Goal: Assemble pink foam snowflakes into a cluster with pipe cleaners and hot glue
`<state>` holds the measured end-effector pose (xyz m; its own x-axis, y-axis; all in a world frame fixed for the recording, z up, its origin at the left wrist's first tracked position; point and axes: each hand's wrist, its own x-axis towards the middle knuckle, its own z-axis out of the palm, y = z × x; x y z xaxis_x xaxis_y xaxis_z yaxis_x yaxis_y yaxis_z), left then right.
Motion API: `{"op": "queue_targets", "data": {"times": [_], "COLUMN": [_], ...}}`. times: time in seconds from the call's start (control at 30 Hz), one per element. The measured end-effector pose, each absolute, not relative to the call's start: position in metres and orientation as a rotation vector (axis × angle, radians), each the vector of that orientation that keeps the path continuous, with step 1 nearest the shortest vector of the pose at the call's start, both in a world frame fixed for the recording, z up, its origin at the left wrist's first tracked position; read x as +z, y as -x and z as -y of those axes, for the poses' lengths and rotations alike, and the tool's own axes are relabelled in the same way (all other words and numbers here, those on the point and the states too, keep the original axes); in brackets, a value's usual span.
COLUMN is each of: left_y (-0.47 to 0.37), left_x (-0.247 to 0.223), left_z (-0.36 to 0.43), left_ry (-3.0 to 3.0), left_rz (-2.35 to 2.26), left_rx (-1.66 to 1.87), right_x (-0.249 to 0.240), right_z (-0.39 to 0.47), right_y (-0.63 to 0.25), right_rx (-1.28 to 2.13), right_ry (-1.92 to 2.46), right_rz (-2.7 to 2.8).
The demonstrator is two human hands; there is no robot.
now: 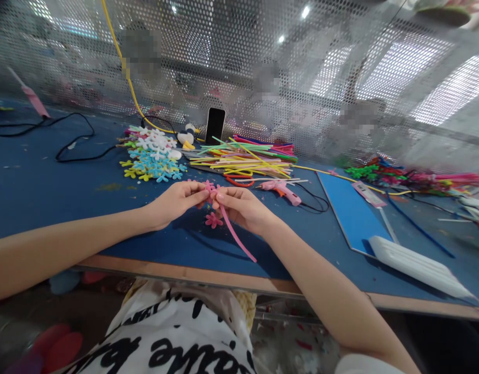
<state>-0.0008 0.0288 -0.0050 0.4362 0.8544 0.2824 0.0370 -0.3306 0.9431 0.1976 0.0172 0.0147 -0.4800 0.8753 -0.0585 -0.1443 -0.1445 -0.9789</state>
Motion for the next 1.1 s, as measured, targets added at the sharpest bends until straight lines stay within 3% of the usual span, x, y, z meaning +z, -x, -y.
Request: {"op": "queue_targets", "data": {"times": [0.27, 1.1], "left_y": [0.001, -0.001], "left_x": [-0.008, -0.005], "left_z": [-0.029, -0.025], "left_ry": [-1.738, -1.180], "left_rz": [-0.796, -0.779], "left_rx": [0.958, 1.188], "right_x": [0.015, 0.020], "right_z": [-0.020, -0.024], "right_y": [-0.199, -0.201], "right_rx": [1.608, 1.652], "right_ry": [0.872, 0.889], "right_rz": [1.387, 1.249]}}
